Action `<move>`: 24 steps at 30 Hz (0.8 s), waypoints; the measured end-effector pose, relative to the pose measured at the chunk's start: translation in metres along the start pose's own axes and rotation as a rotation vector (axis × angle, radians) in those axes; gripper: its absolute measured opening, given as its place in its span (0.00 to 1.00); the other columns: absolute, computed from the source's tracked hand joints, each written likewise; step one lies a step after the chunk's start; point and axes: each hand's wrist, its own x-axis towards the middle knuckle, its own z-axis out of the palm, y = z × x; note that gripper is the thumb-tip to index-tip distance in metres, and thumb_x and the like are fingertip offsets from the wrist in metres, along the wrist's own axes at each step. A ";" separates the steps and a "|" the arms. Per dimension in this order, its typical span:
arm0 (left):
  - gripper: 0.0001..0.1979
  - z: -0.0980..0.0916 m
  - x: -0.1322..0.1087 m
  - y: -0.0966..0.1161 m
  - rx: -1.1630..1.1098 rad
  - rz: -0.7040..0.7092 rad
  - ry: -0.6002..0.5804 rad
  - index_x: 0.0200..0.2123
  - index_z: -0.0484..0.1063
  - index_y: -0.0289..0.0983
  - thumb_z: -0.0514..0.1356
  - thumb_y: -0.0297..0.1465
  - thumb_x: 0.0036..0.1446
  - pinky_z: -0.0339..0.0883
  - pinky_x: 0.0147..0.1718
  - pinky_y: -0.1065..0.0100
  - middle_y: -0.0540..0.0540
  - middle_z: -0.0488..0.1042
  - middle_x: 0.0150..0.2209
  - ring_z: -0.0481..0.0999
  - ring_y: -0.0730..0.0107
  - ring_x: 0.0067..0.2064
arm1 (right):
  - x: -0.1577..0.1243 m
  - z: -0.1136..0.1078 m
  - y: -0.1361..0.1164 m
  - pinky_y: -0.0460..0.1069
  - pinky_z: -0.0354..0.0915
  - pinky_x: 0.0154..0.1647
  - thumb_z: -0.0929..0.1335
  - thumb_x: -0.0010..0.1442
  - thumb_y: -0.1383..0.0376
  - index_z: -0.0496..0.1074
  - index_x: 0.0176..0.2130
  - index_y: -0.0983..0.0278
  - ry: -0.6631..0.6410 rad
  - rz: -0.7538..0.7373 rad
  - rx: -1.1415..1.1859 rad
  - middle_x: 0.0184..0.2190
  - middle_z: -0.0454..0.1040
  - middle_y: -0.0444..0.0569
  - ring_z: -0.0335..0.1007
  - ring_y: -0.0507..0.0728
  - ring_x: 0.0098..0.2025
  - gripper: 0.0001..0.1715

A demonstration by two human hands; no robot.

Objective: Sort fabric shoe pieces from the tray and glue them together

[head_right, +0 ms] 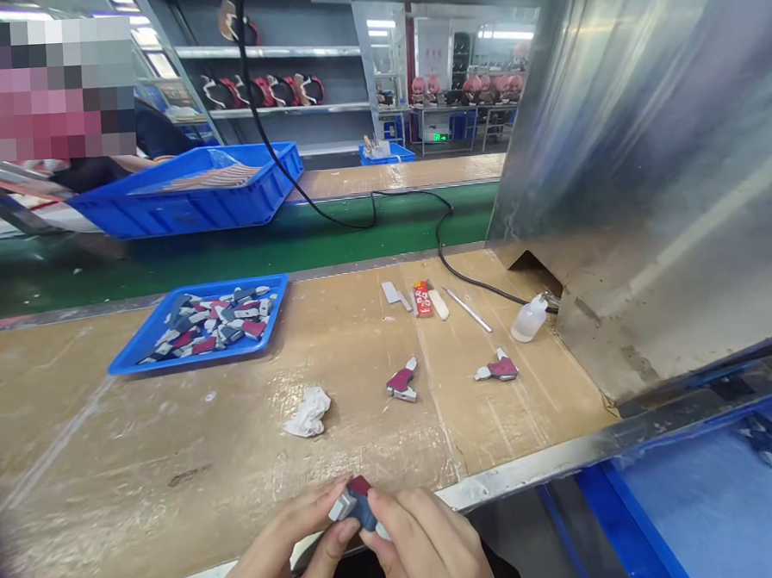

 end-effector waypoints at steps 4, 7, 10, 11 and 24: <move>0.17 0.001 -0.001 -0.005 0.042 0.084 -0.034 0.49 0.75 0.40 0.64 0.19 0.58 0.75 0.47 0.75 0.48 0.81 0.44 0.81 0.70 0.44 | 0.000 0.009 0.001 0.47 0.71 0.30 0.64 0.67 0.74 0.70 0.50 0.68 0.051 0.035 0.031 0.31 0.77 0.52 0.75 0.55 0.30 0.13; 0.15 0.001 -0.001 -0.010 0.053 0.084 -0.078 0.48 0.75 0.39 0.63 0.20 0.59 0.75 0.44 0.77 0.48 0.82 0.42 0.82 0.72 0.43 | -0.002 0.016 0.005 0.48 0.70 0.28 0.63 0.68 0.73 0.71 0.50 0.68 0.105 0.033 0.030 0.29 0.76 0.52 0.73 0.55 0.28 0.13; 0.14 -0.001 0.001 -0.015 0.044 0.070 -0.117 0.47 0.75 0.40 0.63 0.20 0.60 0.75 0.43 0.78 0.49 0.82 0.42 0.82 0.72 0.42 | 0.001 0.017 0.007 0.47 0.71 0.27 0.62 0.69 0.70 0.72 0.47 0.69 0.104 0.026 0.005 0.28 0.76 0.51 0.74 0.54 0.27 0.11; 0.14 -0.002 0.003 -0.015 0.034 0.066 -0.139 0.47 0.75 0.40 0.63 0.21 0.59 0.75 0.42 0.78 0.49 0.82 0.42 0.83 0.71 0.42 | 0.003 0.016 0.007 0.46 0.72 0.27 0.62 0.69 0.69 0.73 0.46 0.69 0.093 0.016 -0.006 0.28 0.77 0.51 0.74 0.54 0.27 0.11; 0.10 -0.019 0.021 -0.026 0.171 0.111 -0.171 0.48 0.74 0.41 0.61 0.27 0.64 0.75 0.48 0.73 0.47 0.82 0.44 0.82 0.67 0.46 | 0.030 -0.006 0.027 0.44 0.70 0.29 0.62 0.70 0.59 0.73 0.44 0.63 -0.218 0.107 0.090 0.29 0.76 0.46 0.75 0.52 0.29 0.14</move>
